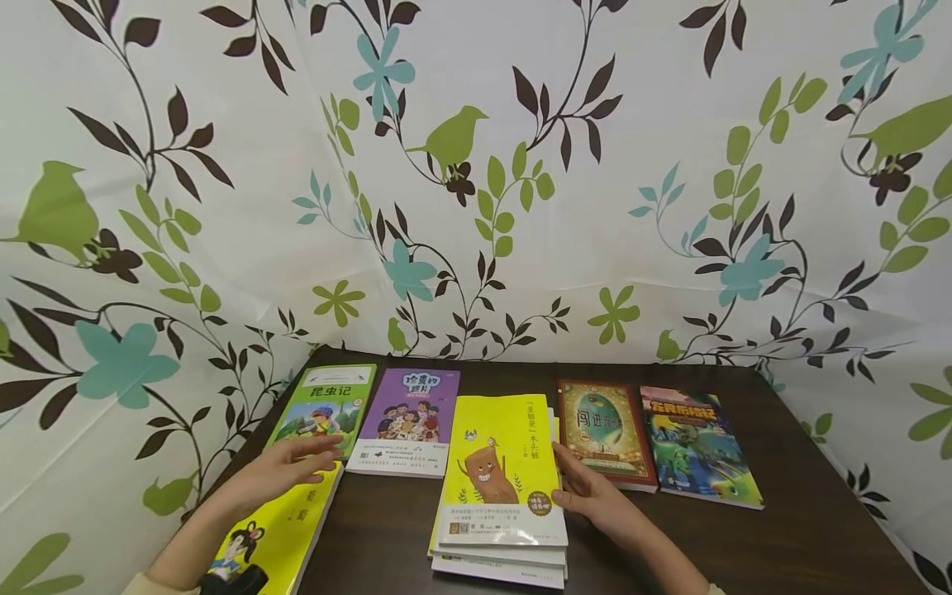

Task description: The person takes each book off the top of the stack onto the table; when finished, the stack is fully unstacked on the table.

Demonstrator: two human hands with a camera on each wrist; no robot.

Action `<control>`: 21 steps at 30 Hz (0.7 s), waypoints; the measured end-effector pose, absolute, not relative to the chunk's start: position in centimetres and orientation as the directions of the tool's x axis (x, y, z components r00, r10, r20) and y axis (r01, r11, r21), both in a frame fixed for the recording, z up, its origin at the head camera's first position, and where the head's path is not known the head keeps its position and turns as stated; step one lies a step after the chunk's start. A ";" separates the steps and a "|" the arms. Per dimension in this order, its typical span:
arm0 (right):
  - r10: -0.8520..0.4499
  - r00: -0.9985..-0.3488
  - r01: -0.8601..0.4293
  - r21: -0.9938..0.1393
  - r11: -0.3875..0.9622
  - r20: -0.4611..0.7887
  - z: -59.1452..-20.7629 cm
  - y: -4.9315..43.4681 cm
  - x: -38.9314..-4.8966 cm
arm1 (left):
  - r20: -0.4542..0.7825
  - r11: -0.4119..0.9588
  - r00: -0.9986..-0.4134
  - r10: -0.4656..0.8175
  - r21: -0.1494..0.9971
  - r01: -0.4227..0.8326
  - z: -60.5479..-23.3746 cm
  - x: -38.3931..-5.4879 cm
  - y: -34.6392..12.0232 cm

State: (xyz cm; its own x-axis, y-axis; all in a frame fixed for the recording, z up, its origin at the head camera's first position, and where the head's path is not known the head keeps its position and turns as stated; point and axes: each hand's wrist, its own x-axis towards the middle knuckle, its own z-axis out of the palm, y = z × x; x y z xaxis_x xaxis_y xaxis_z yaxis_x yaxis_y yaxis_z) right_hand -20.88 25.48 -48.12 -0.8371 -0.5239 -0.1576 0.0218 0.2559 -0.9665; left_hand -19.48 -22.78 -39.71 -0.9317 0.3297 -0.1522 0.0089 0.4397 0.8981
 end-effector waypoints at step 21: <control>-0.501 -0.850 0.030 -0.964 0.264 -0.164 -48.0 25.3 -20.8 | -0.144 0.434 -0.912 0.384 0.900 0.041 -42.7 -22.9 -13.3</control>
State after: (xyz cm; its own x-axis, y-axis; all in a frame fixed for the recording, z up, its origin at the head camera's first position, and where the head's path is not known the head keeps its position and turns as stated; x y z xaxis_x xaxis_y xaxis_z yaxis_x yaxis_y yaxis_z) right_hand -20.82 25.34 -47.99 -0.8496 -0.5014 -0.1636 0.0295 0.2644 -0.9640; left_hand -22.93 -13.29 -42.68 -0.9121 0.3840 -0.1436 0.0410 0.4341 0.9000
